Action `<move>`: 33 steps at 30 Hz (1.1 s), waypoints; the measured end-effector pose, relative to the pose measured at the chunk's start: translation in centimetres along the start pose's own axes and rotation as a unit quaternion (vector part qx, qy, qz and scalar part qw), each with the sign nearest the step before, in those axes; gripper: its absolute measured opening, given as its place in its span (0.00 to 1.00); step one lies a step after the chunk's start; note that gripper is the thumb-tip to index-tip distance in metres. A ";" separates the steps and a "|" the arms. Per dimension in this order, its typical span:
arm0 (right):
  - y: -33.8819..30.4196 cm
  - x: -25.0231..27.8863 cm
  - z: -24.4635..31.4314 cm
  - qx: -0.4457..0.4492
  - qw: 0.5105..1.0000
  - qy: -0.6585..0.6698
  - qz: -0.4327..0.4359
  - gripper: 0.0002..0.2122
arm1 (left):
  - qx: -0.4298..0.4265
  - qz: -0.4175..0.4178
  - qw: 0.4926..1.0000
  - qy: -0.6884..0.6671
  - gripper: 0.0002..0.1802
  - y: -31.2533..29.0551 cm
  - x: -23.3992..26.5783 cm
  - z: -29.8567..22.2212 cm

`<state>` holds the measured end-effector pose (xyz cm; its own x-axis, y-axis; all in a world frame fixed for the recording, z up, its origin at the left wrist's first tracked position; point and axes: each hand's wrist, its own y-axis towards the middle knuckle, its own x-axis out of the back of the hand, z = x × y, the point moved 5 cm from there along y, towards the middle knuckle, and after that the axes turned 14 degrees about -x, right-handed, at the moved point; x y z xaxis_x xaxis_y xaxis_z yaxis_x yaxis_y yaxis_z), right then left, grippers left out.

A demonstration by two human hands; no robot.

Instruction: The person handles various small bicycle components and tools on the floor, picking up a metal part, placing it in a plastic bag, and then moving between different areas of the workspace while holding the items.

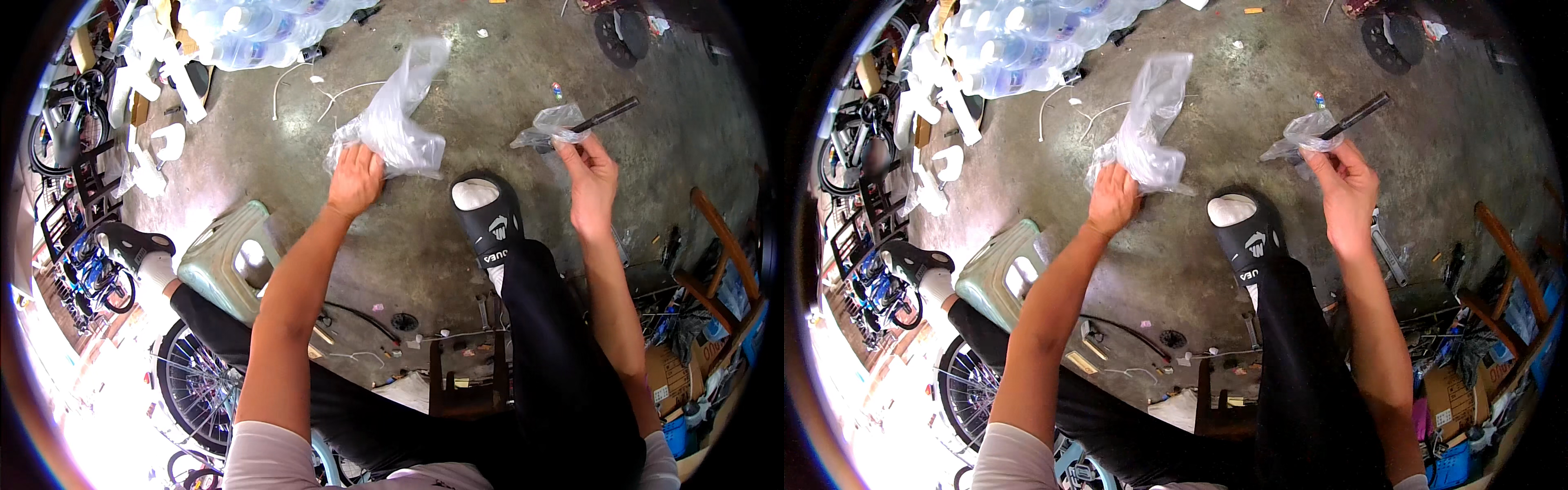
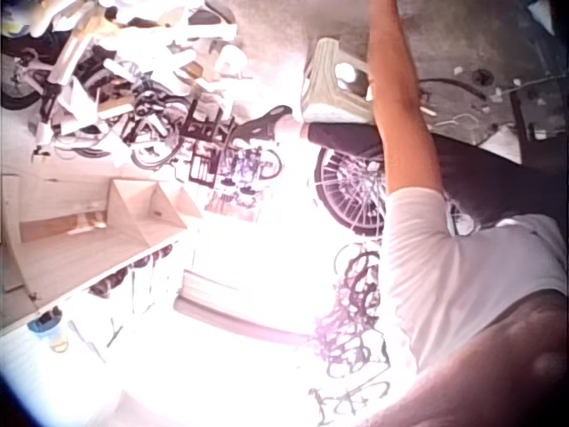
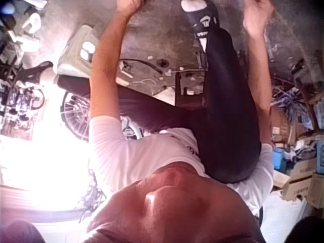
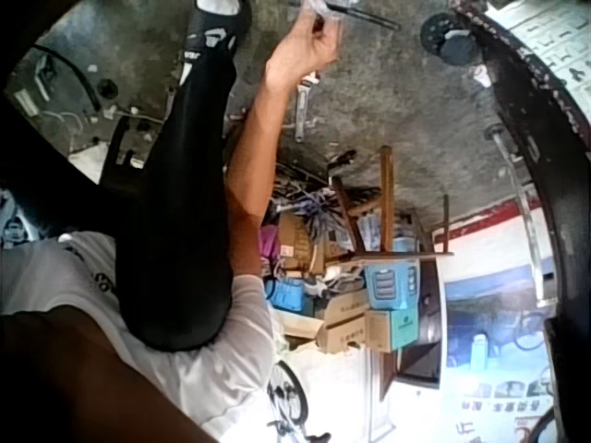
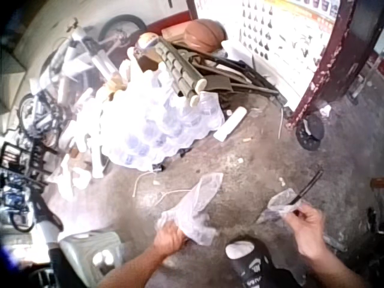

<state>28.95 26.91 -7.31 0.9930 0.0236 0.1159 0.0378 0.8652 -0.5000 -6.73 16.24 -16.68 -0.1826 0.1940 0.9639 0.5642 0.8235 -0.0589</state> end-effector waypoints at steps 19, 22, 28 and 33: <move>0.0 -0.5 0.4 0.003 1.000 0.026 0.016 0.08 | 0.191 0.224 0.948 -0.124 0.32 6.7 4.6 4.1; -0.2 -0.9 0.4 0.005 1.000 0.018 0.013 0.07 | 0.206 0.135 0.966 -0.080 0.35 5.7 4.1 3.7; 0.0 -0.5 -0.6 -0.001 0.999 -0.049 0.012 0.08 | 0.108 -0.042 0.990 0.079 0.28 3.9 4.8 2.4; -0.5 -0.8 -0.1 0.008 0.999 -0.048 0.012 0.08 | 0.072 -0.098 0.989 0.089 0.24 4.0 3.9 2.8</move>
<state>28.15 26.45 -7.21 0.9780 0.0930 0.1865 0.0108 0.8712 -0.4908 -7.43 21.73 -13.91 -0.1244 -0.0631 0.9902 0.4098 0.9056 0.1092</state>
